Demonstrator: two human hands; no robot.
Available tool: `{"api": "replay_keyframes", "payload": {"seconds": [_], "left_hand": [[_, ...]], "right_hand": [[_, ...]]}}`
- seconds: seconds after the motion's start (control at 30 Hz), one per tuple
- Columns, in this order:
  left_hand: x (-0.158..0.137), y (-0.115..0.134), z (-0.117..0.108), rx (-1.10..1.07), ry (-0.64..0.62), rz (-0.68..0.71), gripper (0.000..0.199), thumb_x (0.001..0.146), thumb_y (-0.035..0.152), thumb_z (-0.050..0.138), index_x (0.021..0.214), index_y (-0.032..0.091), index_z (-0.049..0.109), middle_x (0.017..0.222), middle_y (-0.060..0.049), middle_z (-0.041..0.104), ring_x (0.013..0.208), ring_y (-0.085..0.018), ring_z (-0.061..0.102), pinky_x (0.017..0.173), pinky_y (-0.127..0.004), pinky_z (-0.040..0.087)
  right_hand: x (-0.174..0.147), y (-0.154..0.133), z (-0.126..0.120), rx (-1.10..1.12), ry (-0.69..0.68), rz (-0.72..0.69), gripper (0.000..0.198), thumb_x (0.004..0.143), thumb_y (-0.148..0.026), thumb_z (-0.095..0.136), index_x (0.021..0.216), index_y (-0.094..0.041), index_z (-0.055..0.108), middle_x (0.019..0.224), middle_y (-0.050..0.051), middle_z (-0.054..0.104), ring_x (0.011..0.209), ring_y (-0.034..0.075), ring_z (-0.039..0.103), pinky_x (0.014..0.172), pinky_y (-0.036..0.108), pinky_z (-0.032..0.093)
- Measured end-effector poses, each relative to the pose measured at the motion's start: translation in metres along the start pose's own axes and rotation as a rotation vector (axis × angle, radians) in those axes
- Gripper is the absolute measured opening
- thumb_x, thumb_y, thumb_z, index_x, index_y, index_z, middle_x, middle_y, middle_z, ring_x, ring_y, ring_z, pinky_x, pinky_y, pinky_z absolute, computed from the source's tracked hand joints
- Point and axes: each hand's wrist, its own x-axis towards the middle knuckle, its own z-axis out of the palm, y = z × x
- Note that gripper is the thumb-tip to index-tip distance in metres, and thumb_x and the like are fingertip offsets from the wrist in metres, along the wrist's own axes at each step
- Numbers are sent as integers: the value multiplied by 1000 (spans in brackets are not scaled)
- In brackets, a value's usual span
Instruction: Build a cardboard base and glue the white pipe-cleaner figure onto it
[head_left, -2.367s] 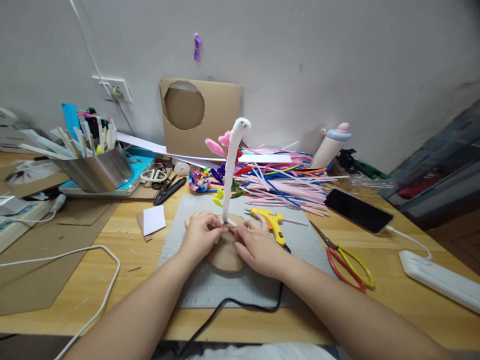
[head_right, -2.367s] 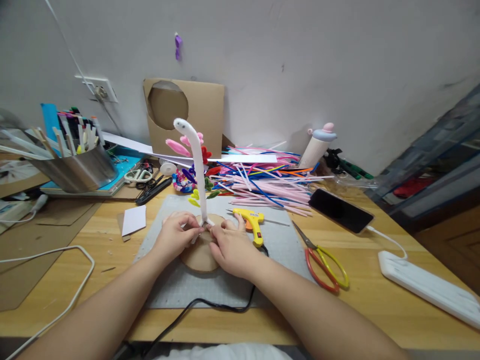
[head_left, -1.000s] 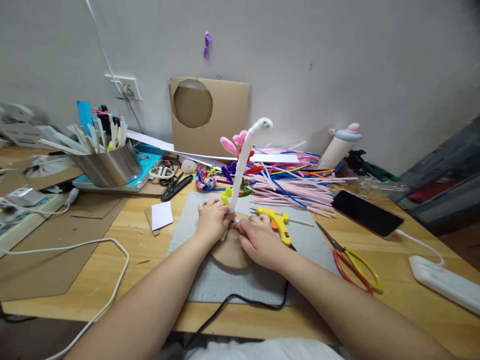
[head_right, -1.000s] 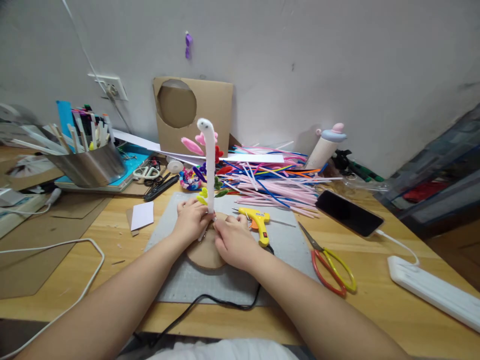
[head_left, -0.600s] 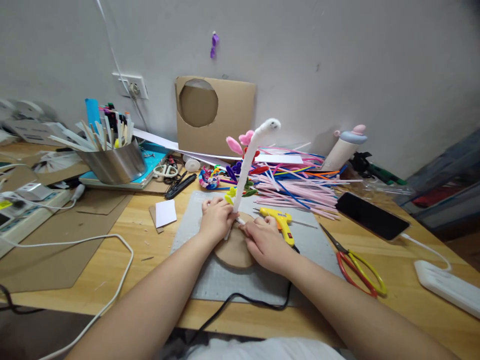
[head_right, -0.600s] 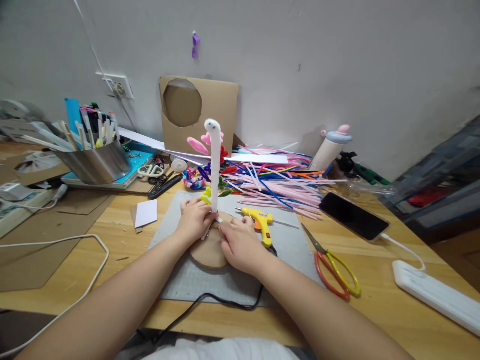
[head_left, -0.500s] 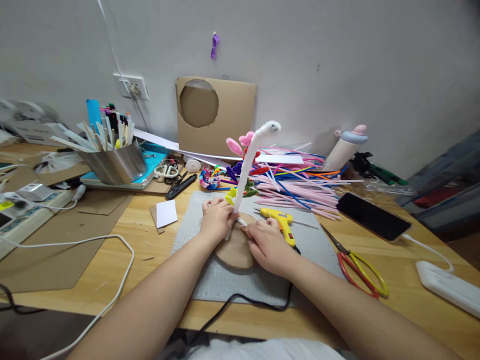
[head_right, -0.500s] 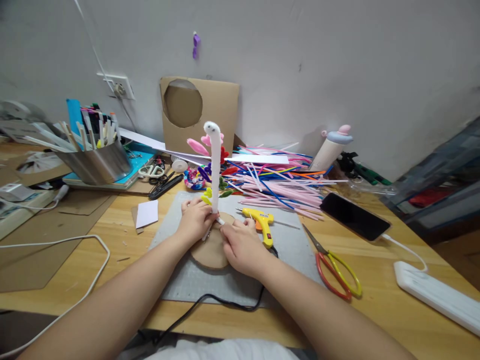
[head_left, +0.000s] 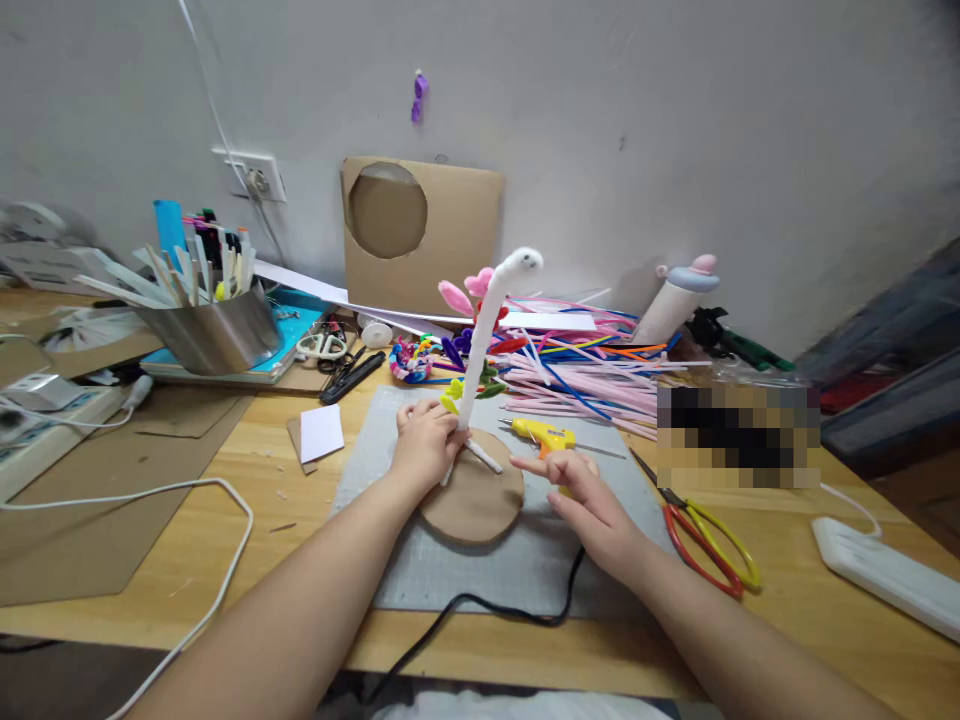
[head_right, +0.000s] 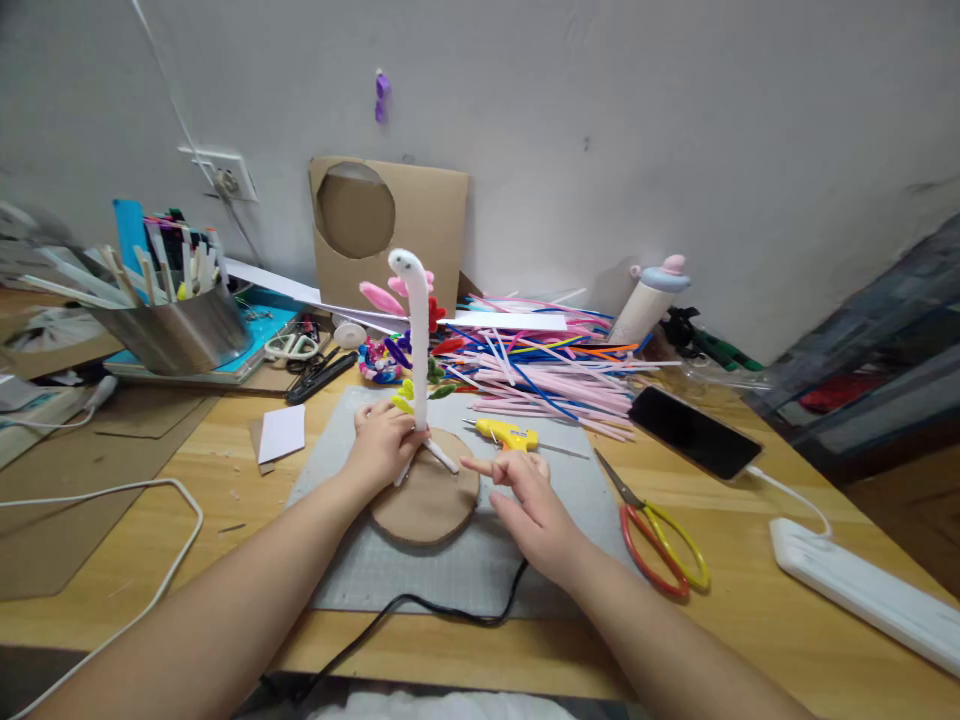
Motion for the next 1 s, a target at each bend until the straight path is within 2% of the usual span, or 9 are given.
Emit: {"api": "replay_keyframes", "payload": {"seconds": [0.07,0.2,0.3,0.43,0.53,0.63,1.0], "left_hand": [[0,0,1,2,5,1,20,83,31,61,66,21,62,83,-2,68,98,-25,52,91,-47,25],[1,-1,2,8,19,6,19,83,30,62,67,21,62,82,-2,68,96,-25,52,90,-47,24],[1,-1,3,11,26,12,20,83,30,63,65,21,60,81,-2,68,95,-24,53,90,-47,25],[1,0,4,8,27,25,20,83,29,62,65,20,59,80,-1,67,94,-24,53,88,-46,25],[1,0,4,2,23,32,20,83,29,62,65,20,59,79,-1,67,93,-24,53,87,-45,26],[1,0,5,-4,17,33,20,83,28,62,65,20,59,78,-1,67,92,-23,53,87,-45,26],[2,1,5,-15,10,19,23,84,30,60,63,20,58,77,-2,66,92,-24,53,88,-46,25]], "right_hand": [[-3,0,-3,-52,-56,-52,4,92,-20,37,93,-24,39,110,5,61,97,22,48,89,43,28],[-2,-7,-3,-199,-190,-91,33,88,-14,42,118,-26,46,103,4,61,98,22,49,93,45,25],[2,-11,1,-263,-223,-100,43,86,-12,45,127,-26,45,108,5,61,103,23,49,94,45,23],[5,-14,5,-306,-246,-125,46,85,-12,45,129,-23,45,120,7,60,108,24,48,96,46,22],[6,-14,9,-345,-264,-129,46,86,-16,45,132,-20,44,121,10,60,112,25,47,97,46,22],[9,-14,12,-389,-283,-132,48,87,-18,43,135,-18,42,117,11,61,114,26,46,98,46,22],[38,-20,26,-506,-314,-140,51,87,-22,43,138,-12,41,103,13,62,101,25,48,86,41,25]]}}
